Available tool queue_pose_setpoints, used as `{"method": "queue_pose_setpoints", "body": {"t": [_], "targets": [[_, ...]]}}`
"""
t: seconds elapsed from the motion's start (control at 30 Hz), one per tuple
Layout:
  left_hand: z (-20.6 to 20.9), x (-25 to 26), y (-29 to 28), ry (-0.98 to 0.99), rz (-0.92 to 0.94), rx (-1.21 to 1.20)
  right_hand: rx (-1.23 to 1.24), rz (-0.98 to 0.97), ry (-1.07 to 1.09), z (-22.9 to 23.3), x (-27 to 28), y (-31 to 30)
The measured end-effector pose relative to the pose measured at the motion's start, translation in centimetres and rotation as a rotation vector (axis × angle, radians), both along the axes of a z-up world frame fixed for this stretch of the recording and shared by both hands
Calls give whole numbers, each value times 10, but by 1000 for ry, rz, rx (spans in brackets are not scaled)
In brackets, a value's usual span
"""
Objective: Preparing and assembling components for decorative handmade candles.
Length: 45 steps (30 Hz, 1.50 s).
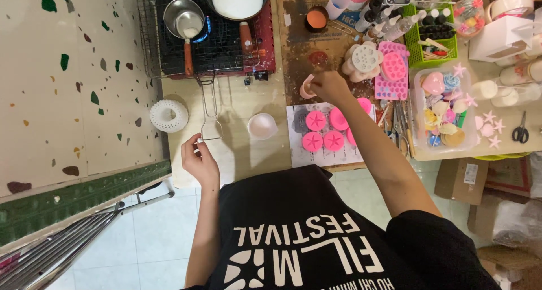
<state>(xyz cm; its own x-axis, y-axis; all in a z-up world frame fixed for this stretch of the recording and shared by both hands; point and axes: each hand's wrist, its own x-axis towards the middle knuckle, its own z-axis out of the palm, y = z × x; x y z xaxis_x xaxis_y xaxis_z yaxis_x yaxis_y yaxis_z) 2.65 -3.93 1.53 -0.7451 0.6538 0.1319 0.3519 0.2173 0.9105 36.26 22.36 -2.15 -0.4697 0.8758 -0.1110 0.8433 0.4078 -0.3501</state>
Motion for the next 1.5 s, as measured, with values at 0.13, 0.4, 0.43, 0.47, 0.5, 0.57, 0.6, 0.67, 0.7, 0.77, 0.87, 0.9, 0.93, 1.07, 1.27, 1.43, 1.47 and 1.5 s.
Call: {"method": "queue_pose_setpoints", "body": {"t": [0.13, 0.4, 0.43, 0.47, 0.5, 0.57, 0.6, 0.67, 0.7, 0.77, 0.87, 0.9, 0.93, 1.07, 1.27, 1.43, 1.47, 1.5], "targets": [[-4, -4, 0, 2, 6, 7, 172, -6, 304, 9, -3, -1], [-7, -5, -1, -5, 9, 23, -2, 99, 118, -10, 5, 3], [-7, -5, -1, -6, 10, 22, -2, 99, 117, -5, 3, 1], [-7, -5, -1, -8, 14, 4, 126, 73, 235, 0, 1, -1], [-7, -5, -1, -8, 19, -13, 255, 48, 355, 5, -1, -3], [-9, -4, 0, -10, 14, 2, 96, 33, 245, 5, -1, -3], [-10, -4, 0, -13, 7, 18, -63, 19, 133, 6, -1, -4], [-13, -3, 1, -11, 9, 15, 46, 0, 229, 6, -2, -4], [-14, -3, 0, -7, 8, 10, 155, -22, 326, 7, -2, -5], [-7, 0, 4, -15, 4, 11, 23, -29, 191, 9, -2, -6], [-7, 2, 6, -23, -3, 21, 25, -28, 223, 4, 2, -5], [-9, 1, 6, -22, -8, 27, 155, -21, 391, 0, 3, -6], [-7, 2, 6, -21, -8, 27, 154, -20, 392, 2, 3, -7], [-6, 8, 7, -17, -27, 17, -3, -24, 247, 5, 5, -7], [-4, 14, 7, -52, -30, 16, 56, 25, 267, -6, 7, -5], [-9, 9, 1, -39, 7, 9, -13, -247, 191, -18, 9, -5], [-10, 7, -1, -53, 11, 11, -45, -353, 154, -18, 8, -6], [-11, 5, -3, -66, 13, 12, -79, -462, 116, -18, 9, -9]]}}
